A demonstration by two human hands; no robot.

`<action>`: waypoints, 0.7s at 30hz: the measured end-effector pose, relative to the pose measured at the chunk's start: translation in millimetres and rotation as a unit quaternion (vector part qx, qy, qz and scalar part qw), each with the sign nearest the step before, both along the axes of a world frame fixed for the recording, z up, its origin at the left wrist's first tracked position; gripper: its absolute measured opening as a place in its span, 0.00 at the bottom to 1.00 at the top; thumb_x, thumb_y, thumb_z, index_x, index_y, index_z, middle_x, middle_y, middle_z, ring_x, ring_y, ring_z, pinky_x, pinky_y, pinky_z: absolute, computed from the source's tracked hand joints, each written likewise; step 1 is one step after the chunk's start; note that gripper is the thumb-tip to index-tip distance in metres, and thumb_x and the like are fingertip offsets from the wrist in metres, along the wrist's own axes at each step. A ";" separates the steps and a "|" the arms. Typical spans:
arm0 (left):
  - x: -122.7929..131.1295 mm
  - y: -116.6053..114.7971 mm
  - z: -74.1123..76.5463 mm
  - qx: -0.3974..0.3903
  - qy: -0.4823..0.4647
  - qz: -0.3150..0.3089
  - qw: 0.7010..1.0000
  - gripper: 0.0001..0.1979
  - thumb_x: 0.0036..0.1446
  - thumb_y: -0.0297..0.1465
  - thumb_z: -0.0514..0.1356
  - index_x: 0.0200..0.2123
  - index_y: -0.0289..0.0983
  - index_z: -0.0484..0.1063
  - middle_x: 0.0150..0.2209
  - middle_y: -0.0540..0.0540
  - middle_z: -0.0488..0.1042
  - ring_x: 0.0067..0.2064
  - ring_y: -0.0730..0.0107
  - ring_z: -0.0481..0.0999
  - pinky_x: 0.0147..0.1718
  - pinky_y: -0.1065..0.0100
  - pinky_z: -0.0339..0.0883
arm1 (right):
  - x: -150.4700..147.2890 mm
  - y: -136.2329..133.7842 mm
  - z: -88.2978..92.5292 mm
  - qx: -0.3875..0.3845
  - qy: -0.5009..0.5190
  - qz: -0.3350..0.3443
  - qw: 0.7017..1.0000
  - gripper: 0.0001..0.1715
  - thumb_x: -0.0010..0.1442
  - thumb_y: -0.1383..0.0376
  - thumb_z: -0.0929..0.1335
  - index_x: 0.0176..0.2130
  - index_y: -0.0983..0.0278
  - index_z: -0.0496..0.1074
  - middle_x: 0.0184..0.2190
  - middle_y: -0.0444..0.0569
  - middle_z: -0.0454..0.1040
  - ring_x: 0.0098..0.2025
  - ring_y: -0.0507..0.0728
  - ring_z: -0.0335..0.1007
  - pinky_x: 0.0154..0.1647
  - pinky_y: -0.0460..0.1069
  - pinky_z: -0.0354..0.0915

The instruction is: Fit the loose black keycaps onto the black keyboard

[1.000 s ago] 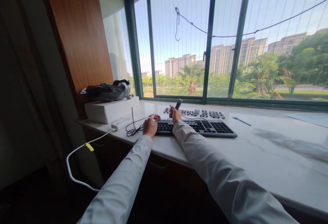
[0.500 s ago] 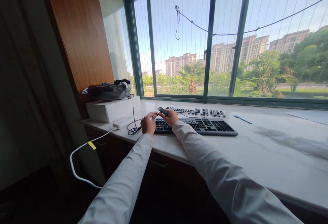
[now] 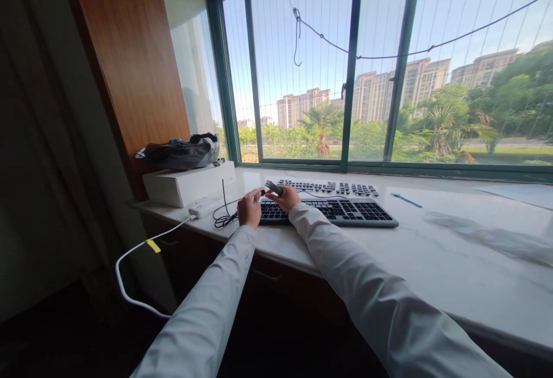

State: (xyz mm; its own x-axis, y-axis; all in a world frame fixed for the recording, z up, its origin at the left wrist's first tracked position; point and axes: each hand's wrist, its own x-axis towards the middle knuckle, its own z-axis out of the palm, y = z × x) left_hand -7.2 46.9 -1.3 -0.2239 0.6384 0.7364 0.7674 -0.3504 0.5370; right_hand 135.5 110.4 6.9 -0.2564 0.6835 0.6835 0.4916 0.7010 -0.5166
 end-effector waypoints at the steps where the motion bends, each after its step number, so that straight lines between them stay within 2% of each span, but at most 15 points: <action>1: 0.3 -0.1 0.2 0.003 0.002 -0.002 1.000 0.16 0.64 0.30 0.52 0.49 0.43 0.76 0.48 0.47 0.78 0.49 0.64 0.76 0.48 0.67 0.67 | -0.3 -0.2 0.1 -0.001 -0.004 -0.003 1.000 0.16 0.52 0.52 0.71 0.36 0.59 0.80 0.23 0.42 0.76 0.28 0.52 0.70 0.33 0.44 0.60; 15: 0.6 -1.0 1.7 -0.029 -0.003 -0.001 1.000 0.15 0.64 0.34 0.53 0.48 0.42 0.76 0.42 0.47 0.80 0.43 0.66 0.78 0.43 0.70 0.67 | -1.7 2.5 -1.3 0.001 -0.051 -0.042 0.998 0.19 0.56 0.48 0.68 0.39 0.57 0.78 0.29 0.43 0.78 0.32 0.53 0.72 0.35 0.44 0.62; 21: 1.2 -0.1 2.5 -0.026 0.009 0.019 0.999 0.14 0.63 0.33 0.53 0.46 0.41 0.77 0.44 0.46 0.79 0.45 0.65 0.77 0.45 0.69 0.66 | -3.8 -0.1 -0.3 0.009 -0.071 -0.077 0.994 0.23 0.53 0.47 0.70 0.45 0.55 0.75 0.33 0.44 0.79 0.35 0.54 0.73 0.37 0.46 0.63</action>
